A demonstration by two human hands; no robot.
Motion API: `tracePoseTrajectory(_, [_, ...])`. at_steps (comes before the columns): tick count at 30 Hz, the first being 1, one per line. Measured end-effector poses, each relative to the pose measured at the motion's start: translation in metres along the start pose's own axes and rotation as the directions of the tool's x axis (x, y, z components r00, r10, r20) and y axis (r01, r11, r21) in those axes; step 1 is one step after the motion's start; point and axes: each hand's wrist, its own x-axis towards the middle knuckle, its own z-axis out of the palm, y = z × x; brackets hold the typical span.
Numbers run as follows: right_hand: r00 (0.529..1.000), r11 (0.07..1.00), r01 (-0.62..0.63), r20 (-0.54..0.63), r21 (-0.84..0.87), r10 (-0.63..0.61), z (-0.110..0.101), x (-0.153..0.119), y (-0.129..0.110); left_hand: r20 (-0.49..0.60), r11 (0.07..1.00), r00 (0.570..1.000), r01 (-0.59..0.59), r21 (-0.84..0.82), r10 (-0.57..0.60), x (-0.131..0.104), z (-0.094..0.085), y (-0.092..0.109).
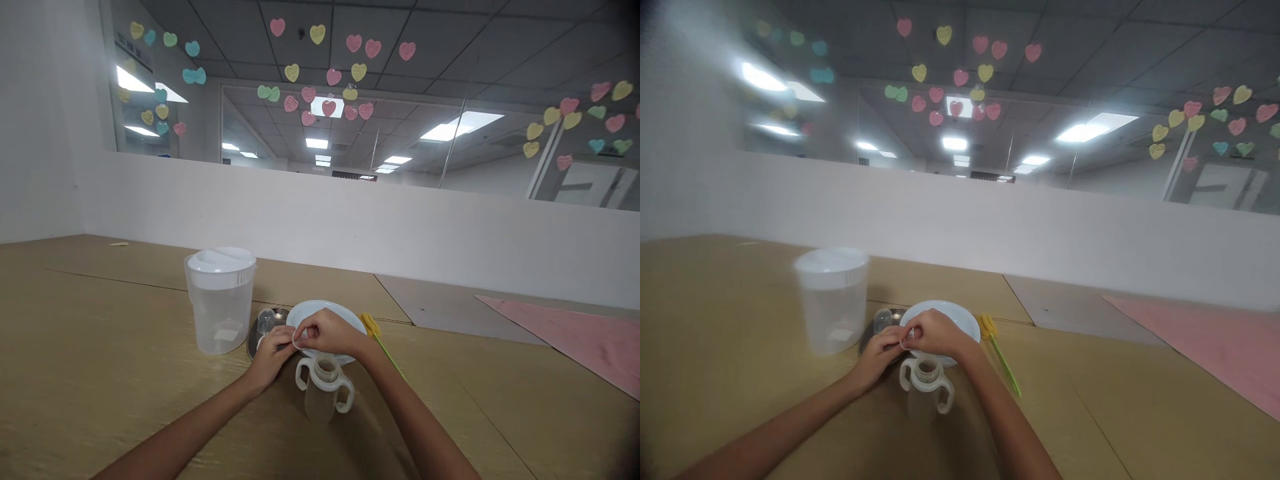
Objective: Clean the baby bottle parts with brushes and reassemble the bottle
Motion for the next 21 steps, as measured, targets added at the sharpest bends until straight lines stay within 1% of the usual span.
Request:
tracePoseTrajectory(3, [1.0, 0.999, 0.001, -0.008, -0.034, -0.001, 0.0, 0.0, -0.001, -0.006, 1.0, 1.0, 0.0, -0.004, 0.0, 0.0, 0.0, 0.0])
tracePoseTrajectory(9, [1.0, 0.999, 0.012, -0.026, -0.042, -0.013, 0.002, 0.002, 0.0, 0.005, 0.999, 1.0, -0.023, 0.026, 0.022, 0.0, 0.0, 0.0])
tracePoseTrajectory(17, [0.992, 0.994, 0.082, -0.089, -0.071, -0.089, -0.001, 0.002, -0.012, 0.019, 0.999, 1.0, -0.018, 0.048, 0.017, 0.0, 0.001, 0.003])
tracePoseTrajectory(21, [0.992, 0.997, 0.069, -0.098, -0.045, -0.073, -0.001, 0.002, -0.013, 0.012, 0.999, 1.0, -0.015, 0.034, 0.015, 0.0, 0.001, 0.002])
